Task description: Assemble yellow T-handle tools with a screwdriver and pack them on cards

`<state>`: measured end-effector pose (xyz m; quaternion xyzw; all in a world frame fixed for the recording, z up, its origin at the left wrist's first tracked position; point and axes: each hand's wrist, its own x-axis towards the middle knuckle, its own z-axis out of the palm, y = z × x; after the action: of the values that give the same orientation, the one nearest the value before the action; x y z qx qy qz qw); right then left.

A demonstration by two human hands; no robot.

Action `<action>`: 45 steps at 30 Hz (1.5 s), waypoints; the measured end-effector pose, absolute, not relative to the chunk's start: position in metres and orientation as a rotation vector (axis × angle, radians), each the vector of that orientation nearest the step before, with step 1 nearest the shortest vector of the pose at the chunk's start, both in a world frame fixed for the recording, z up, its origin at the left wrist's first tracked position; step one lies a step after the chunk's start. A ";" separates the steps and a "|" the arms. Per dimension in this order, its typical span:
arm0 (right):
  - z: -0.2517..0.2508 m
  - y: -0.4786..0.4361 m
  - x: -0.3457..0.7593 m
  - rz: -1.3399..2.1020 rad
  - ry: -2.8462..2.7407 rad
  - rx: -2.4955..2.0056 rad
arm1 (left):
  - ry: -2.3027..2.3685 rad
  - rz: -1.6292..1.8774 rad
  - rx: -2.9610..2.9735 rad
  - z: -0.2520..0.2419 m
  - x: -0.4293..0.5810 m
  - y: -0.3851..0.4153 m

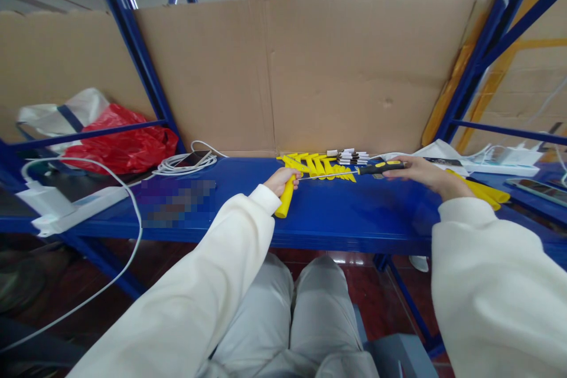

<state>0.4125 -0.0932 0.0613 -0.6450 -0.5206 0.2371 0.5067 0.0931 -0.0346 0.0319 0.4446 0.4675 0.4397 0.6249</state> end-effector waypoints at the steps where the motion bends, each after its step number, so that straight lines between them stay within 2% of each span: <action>1: 0.066 -0.097 0.407 0.682 -1.229 -1.565 | 1.075 1.010 1.018 0.032 0.093 -0.034; 7: 0.085 -0.089 0.368 0.617 -0.880 -1.170 | 1.072 1.045 0.959 0.030 0.092 -0.031; 14: 0.070 -0.055 0.348 0.496 -0.454 -1.160 | 1.095 1.045 0.967 0.031 0.091 -0.031; 21: 0.041 -0.043 0.360 0.423 -0.500 -1.252 | 1.070 1.052 0.935 0.031 0.090 -0.031; 30: 0.041 -0.052 0.360 0.410 -0.453 -1.303 | 1.076 1.071 0.923 0.033 0.088 -0.034; 45: 0.045 -0.048 0.361 0.650 -0.222 -0.851 | 1.078 1.073 0.915 0.028 0.088 -0.027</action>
<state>0.3609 -0.0479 0.0452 -0.4044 -0.1058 0.3091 0.8542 0.0884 -0.0267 0.0279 0.3999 0.4711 0.4687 0.6312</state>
